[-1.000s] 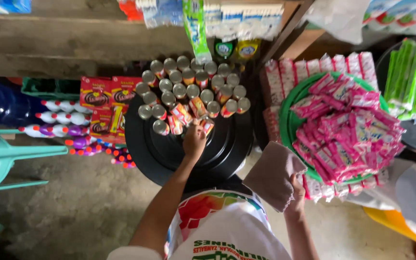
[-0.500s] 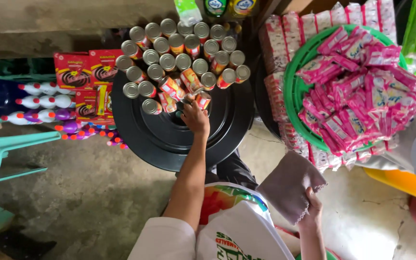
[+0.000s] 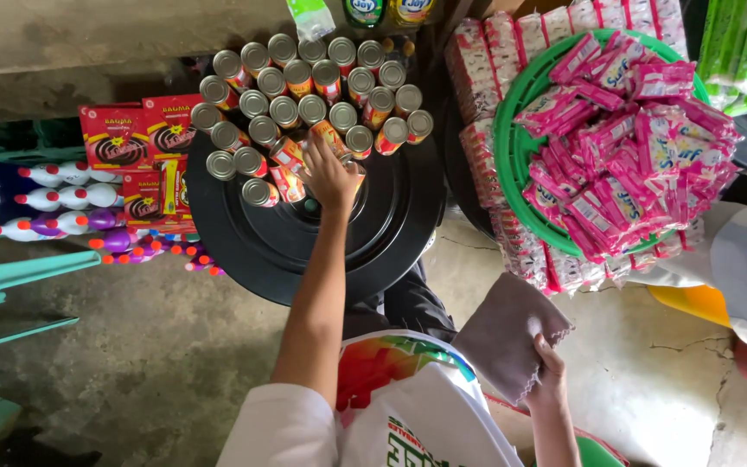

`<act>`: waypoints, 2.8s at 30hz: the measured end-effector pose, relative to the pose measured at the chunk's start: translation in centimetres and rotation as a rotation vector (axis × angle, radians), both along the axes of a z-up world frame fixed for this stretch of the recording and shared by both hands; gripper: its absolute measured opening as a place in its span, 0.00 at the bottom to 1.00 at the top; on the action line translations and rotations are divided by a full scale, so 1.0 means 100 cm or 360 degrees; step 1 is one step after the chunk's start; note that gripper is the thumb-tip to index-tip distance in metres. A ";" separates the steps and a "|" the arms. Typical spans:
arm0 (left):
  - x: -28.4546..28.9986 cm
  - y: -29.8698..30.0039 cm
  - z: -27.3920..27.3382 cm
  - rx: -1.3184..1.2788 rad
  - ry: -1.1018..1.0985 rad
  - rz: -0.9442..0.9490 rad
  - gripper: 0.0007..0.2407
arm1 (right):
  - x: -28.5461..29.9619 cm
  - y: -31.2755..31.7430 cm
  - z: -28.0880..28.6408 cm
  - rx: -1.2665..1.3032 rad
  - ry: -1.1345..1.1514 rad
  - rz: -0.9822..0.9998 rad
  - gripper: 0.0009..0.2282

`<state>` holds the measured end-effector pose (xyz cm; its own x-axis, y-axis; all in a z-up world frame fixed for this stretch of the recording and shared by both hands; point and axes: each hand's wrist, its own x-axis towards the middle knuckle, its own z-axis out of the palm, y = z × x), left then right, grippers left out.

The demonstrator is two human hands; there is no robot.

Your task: Wiping canned goods with a cloth and placing them onto grocery store shelves.

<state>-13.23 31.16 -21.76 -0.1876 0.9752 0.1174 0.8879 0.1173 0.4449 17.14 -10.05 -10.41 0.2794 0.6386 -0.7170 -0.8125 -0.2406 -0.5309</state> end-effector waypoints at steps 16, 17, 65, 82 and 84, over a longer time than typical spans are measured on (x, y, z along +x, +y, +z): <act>-0.031 0.016 0.050 -0.0469 -0.0307 -0.0123 0.39 | -0.008 0.024 0.002 -0.0011 -0.0127 0.0183 0.25; -0.032 0.003 0.058 -0.0198 -0.0610 -0.0408 0.38 | -0.010 0.029 0.001 -0.0026 -0.0119 0.0192 0.25; -0.014 -0.295 0.218 0.0720 -0.3439 0.0262 0.20 | -0.195 0.209 0.093 0.1661 -0.0880 0.2108 0.19; -0.044 -0.355 0.223 0.1021 -0.3622 0.0407 0.26 | -0.255 0.150 0.115 0.1753 -0.0466 0.2317 0.27; -0.063 -0.361 0.247 0.1219 -0.3502 0.0611 0.25 | -0.252 0.124 0.157 0.2807 -0.1177 0.2037 0.27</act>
